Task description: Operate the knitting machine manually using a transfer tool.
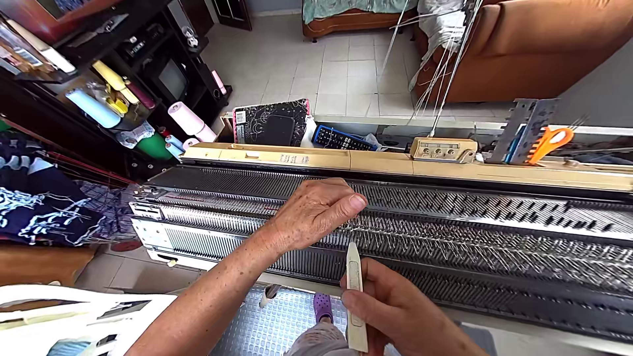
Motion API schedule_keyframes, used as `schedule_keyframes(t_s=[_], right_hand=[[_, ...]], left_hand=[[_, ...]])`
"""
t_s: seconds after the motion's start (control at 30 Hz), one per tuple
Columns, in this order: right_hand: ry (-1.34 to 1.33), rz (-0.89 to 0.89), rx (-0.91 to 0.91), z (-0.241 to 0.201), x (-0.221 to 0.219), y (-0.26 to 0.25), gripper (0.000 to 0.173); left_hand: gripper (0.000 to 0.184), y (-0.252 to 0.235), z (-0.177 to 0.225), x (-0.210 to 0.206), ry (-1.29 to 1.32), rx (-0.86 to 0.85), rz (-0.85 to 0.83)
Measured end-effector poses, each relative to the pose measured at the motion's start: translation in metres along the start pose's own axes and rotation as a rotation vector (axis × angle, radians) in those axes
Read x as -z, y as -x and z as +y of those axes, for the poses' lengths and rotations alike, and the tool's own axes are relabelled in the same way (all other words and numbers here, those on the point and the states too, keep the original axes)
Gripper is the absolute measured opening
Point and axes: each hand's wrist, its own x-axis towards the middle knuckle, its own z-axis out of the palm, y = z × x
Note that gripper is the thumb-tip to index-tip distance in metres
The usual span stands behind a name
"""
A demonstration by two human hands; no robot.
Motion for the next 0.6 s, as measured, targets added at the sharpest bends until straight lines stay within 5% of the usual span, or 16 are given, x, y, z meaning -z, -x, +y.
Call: schedule_keyframes(t_s=[0.1, 0.2, 0.33, 0.4, 0.5, 0.6], right_hand=[[0.064, -0.045, 0.041, -0.016, -0.013, 0.021, 0.010], [0.514, 0.018, 0.165, -0.002, -0.011, 0.020, 0.019], [1.129, 0.114, -0.065, 0.013, -0.006, -0.003, 0.031], [1.327, 0.339, 0.223, 0.035, -0.007, -0.008, 0.024], [1.173, 0.410, 0.425, 0.049, -0.003, -0.016, 0.022], [0.465, 0.098, 0.154, 0.023, -0.003, -0.012, 0.017]], left_hand=[[0.069, 0.000, 0.001, 0.000, -0.031, 0.016, 0.033], [0.075, 0.000, 0.000, 0.000, -0.021, 0.006, 0.016], [0.081, 0.000, 0.000, 0.002, 0.013, -0.016, -0.005], [0.081, 0.000, 0.000, 0.002, 0.012, -0.025, -0.008], [0.082, 0.001, 0.000, 0.002, 0.011, -0.028, -0.010], [0.079, 0.001, 0.001, 0.003, -0.019, -0.006, 0.010]])
